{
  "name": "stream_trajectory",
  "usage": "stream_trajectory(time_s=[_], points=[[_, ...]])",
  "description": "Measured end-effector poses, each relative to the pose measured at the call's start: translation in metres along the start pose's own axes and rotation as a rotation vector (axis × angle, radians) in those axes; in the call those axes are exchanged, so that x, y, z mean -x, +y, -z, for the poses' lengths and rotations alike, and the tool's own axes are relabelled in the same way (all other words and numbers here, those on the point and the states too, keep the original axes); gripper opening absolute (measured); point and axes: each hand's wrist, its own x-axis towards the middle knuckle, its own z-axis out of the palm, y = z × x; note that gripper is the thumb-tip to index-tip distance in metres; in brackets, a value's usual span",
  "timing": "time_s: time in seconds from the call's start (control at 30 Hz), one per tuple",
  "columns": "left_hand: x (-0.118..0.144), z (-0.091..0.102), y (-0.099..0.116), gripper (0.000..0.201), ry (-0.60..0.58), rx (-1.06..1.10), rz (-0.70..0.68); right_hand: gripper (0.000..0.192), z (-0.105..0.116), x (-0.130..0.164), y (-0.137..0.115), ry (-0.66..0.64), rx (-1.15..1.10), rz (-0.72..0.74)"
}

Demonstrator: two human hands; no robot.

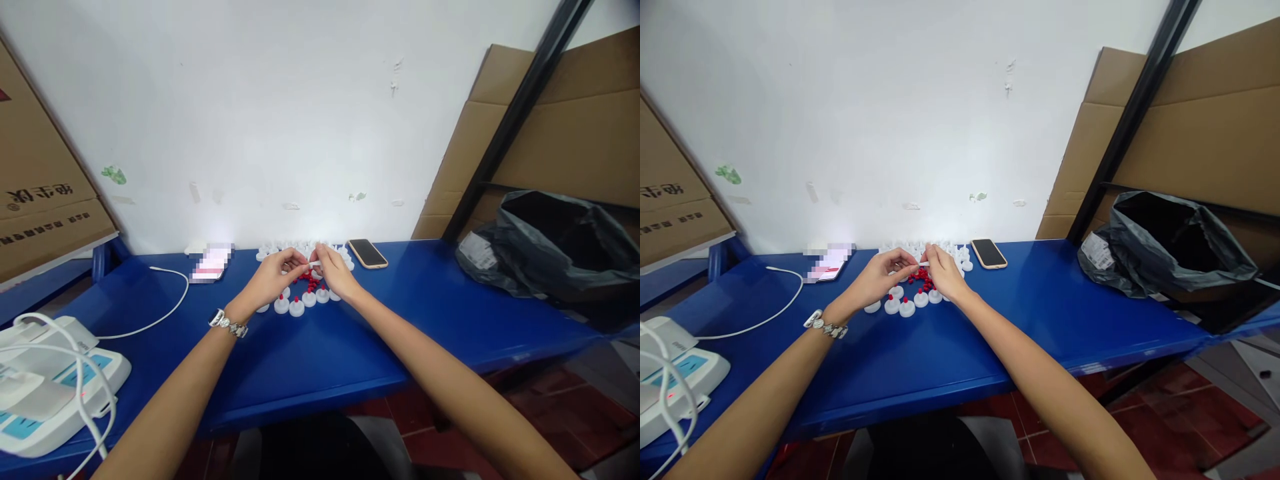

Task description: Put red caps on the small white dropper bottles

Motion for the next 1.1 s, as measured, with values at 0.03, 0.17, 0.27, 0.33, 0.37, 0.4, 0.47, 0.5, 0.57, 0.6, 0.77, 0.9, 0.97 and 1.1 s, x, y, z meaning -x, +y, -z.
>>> stream_trajectory(time_s=[0.03,0.17,0.27,0.33,0.37,0.4,0.47,0.5,0.57,0.6,0.77,0.9,0.97,1.1], points=[[0.0,-0.003,0.0,0.024,0.022,0.048,0.0,0.051,-0.001,0.0,-0.001,0.007,-0.04,-0.007],[-0.001,-0.013,0.0,0.026,0.112,0.183,0.011,0.052,-0.004,0.001,-0.006,0.016,-0.165,-0.033],[-0.001,-0.016,0.0,0.025,0.169,0.243,0.028,0.051,-0.004,0.002,-0.011,0.017,-0.219,-0.047],[-0.002,-0.015,0.0,0.025,0.193,0.26,0.039,0.051,-0.005,0.003,-0.013,0.025,-0.235,-0.052],[-0.002,-0.015,0.0,0.026,0.199,0.264,0.042,0.051,-0.005,0.004,-0.014,0.03,-0.242,-0.053],[-0.002,-0.015,0.0,0.026,0.201,0.266,0.044,0.051,-0.005,0.004,-0.015,0.037,-0.25,-0.051],[-0.002,-0.015,-0.001,0.025,0.204,0.273,0.044,0.05,-0.005,0.004,-0.016,0.052,-0.263,-0.049],[-0.003,-0.015,0.0,0.024,0.208,0.279,0.044,0.05,-0.005,0.005,-0.016,0.057,-0.267,-0.05],[-0.002,-0.016,0.001,0.023,0.213,0.295,0.047,0.05,-0.005,0.004,-0.017,0.063,-0.276,-0.054],[-0.002,-0.017,0.002,0.023,0.213,0.308,0.051,0.05,-0.005,0.004,-0.017,0.062,-0.278,-0.052],[-0.002,-0.024,0.008,0.025,0.232,0.377,0.075,0.051,-0.008,0.003,-0.015,0.067,-0.282,-0.034],[-0.003,-0.029,0.008,0.025,0.292,0.417,0.078,0.05,-0.014,0.005,-0.016,0.138,-0.29,-0.031],[-0.003,-0.031,0.008,0.024,0.308,0.425,0.078,0.051,-0.017,0.007,-0.018,0.169,-0.265,-0.023],[-0.004,-0.03,0.014,0.025,0.316,0.425,0.069,0.052,-0.02,0.008,-0.023,0.207,-0.241,-0.038]])
